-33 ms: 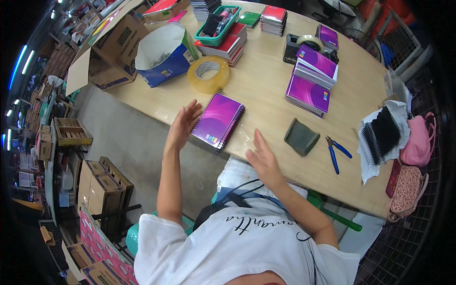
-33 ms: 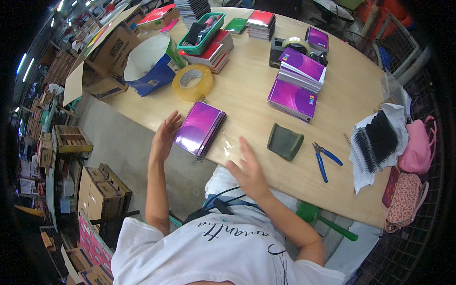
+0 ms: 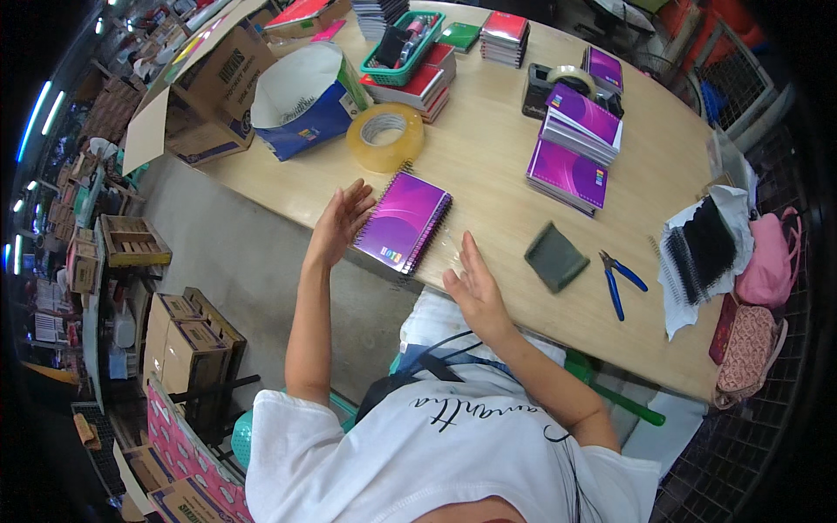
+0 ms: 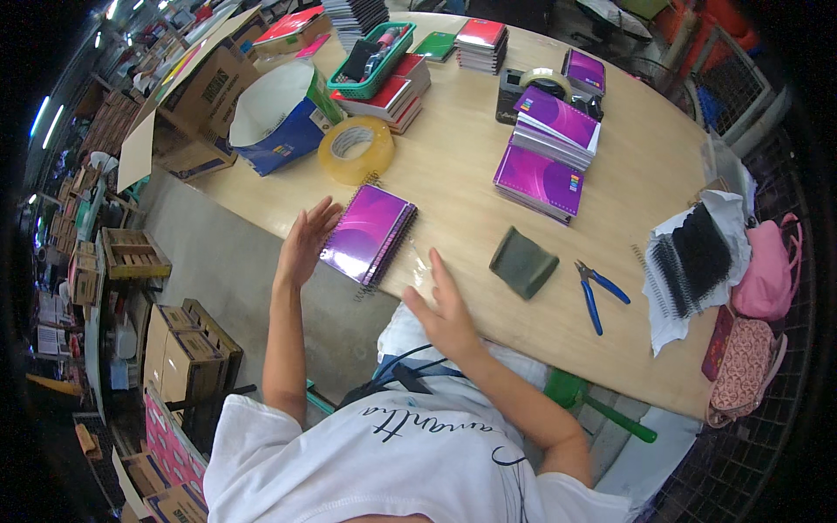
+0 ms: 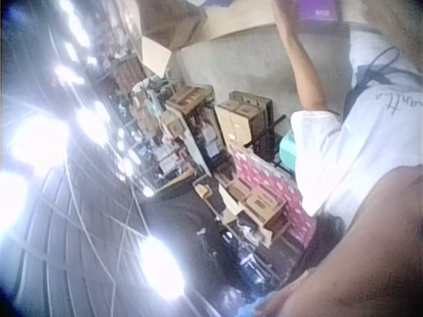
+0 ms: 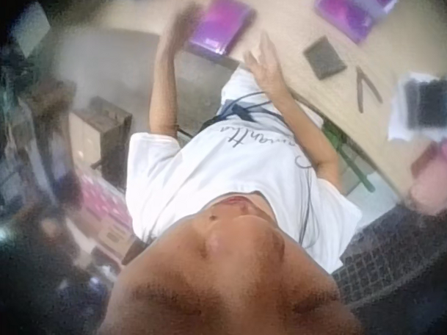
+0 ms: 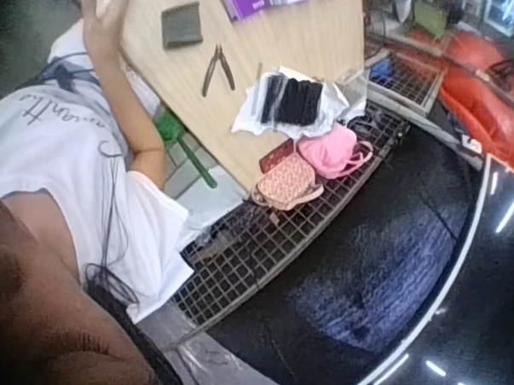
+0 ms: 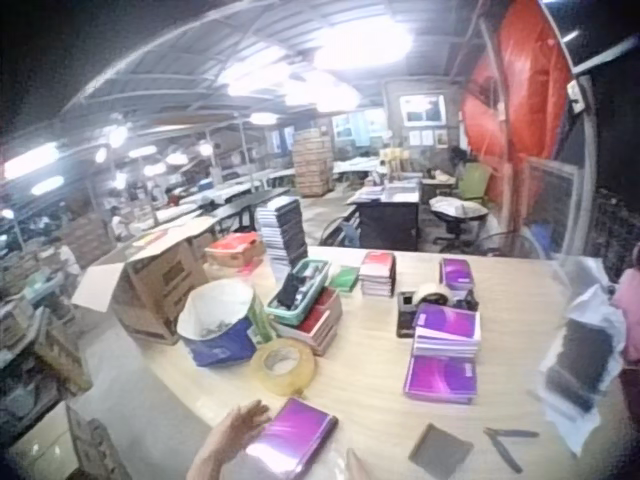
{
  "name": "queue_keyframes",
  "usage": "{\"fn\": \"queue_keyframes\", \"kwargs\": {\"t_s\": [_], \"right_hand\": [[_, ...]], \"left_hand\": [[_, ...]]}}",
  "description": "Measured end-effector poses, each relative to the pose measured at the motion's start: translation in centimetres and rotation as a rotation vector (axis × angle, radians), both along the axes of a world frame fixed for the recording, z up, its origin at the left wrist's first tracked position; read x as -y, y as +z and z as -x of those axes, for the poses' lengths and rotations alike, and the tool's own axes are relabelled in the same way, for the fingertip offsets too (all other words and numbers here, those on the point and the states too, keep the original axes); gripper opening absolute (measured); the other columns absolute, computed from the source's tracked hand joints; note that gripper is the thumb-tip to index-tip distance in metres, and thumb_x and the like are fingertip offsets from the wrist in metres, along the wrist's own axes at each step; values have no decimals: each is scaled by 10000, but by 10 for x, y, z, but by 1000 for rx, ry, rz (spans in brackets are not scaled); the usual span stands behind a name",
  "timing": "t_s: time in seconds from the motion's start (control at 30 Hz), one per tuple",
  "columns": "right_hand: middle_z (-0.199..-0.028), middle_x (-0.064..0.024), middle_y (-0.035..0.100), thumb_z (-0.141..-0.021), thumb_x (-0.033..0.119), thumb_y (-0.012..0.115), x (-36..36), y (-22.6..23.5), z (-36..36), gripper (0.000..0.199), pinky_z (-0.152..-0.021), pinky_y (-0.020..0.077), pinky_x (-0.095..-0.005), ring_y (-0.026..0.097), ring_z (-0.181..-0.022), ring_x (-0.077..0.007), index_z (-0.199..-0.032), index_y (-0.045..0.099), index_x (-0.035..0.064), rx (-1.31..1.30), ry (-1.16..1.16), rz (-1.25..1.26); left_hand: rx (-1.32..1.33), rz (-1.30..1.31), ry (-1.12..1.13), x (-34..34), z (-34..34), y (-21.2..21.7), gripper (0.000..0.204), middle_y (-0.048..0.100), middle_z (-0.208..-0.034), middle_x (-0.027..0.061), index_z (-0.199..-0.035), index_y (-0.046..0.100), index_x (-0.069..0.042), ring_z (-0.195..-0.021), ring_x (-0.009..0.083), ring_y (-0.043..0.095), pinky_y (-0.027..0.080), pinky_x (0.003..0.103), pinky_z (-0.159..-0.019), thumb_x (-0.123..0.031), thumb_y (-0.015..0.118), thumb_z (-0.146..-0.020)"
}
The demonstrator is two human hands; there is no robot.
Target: The person trims excess coil wire from a stack of notebooks using pliers and then rubs the edges of individual purple notebooks with a small block.
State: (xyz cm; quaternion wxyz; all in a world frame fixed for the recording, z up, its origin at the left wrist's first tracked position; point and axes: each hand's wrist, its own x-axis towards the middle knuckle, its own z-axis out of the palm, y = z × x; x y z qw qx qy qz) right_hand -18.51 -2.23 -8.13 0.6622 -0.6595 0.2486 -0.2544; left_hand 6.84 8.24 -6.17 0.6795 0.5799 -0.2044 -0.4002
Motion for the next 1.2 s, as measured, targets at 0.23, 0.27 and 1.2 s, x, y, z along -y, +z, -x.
{"fn": "queue_keyframes", "kwargs": {"t_s": [0.23,0.27,1.2], "right_hand": [[-1566,-243,119,-985,275,552,-7,31,-53,846,-1177,131,-372,147,-1459,-275,-1480,-22,-103,249,71,-416],[-1567,-238,122,-985,269,552,-7,27,-55,845,-1176,134,-372,145,-1458,-273,-1481,-23,-101,249,81,-405],[-1544,-314,111,-982,371,518,-16,-3,-81,842,-1179,120,-371,105,-1460,-340,-1446,68,-168,185,17,-251]], "left_hand": [[-212,2,-93,29,-58,-12,753,464,-1397,173,-1487,199,9,-1244,276,517,436,355,-1039,-533,370,-993],[-228,13,-79,29,-60,-15,718,478,-1384,169,-1475,237,-2,-1219,268,533,453,353,-1011,-501,411,-988],[179,-51,-328,6,-6,5,624,377,-1498,148,-1475,319,4,-1355,228,382,293,315,-1113,-386,455,-1007]]}}
